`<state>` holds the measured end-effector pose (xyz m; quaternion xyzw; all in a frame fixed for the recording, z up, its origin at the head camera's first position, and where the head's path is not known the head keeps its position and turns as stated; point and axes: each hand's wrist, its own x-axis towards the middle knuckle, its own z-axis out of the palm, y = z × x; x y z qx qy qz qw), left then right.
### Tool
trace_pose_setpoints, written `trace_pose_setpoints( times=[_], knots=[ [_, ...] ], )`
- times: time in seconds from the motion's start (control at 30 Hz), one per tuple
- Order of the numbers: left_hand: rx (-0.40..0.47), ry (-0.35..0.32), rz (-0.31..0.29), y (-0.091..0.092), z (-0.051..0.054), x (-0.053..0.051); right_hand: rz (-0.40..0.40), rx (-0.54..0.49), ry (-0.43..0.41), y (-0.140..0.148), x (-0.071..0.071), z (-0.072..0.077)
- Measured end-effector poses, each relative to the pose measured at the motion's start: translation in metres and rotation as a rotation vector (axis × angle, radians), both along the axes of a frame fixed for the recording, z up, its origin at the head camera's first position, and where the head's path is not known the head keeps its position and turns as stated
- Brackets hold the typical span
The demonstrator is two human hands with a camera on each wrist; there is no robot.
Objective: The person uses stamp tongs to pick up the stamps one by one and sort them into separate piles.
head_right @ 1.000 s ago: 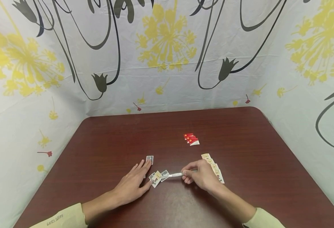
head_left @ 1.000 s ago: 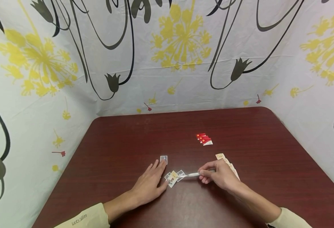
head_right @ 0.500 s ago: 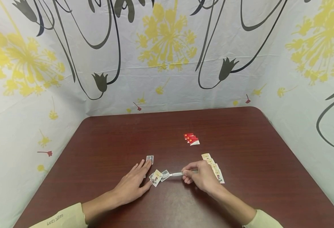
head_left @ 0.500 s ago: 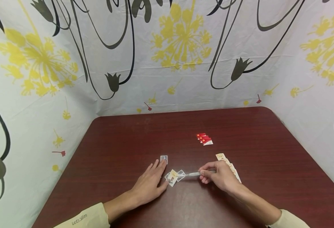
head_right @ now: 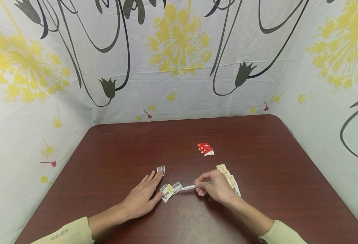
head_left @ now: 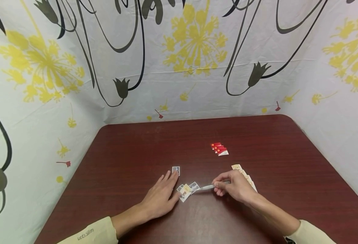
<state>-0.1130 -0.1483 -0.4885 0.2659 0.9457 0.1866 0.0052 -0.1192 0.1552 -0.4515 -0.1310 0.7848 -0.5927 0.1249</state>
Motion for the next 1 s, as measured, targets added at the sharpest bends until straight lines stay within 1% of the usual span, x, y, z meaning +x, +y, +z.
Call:
trace_pose_setpoints(
  times=[0.2,0.3,0.4,0.6,0.77,1.0],
  knots=[
    [-0.001,0.011,-0.004,0.000,-0.001,0.000,0.045,0.009,0.026,-0.001,-0.001,0.003],
    [-0.009,0.023,-0.009,0.000,-0.001,-0.001,0.033,0.019,0.035,-0.001,-0.002,0.004],
    [-0.010,0.026,-0.010,0.000,-0.001,0.000,0.008,0.025,0.024,-0.003,-0.004,0.003],
    [-0.023,0.015,-0.006,0.000,-0.001,0.000,-0.023,-0.017,-0.001,-0.008,-0.006,0.001],
    [-0.035,0.017,-0.006,0.000,-0.001,0.000,-0.032,-0.044,0.004,-0.011,-0.008,0.000],
    [-0.037,0.017,-0.009,0.000,-0.001,-0.001,-0.034,-0.043,0.023,-0.012,-0.008,-0.002]
  ],
)
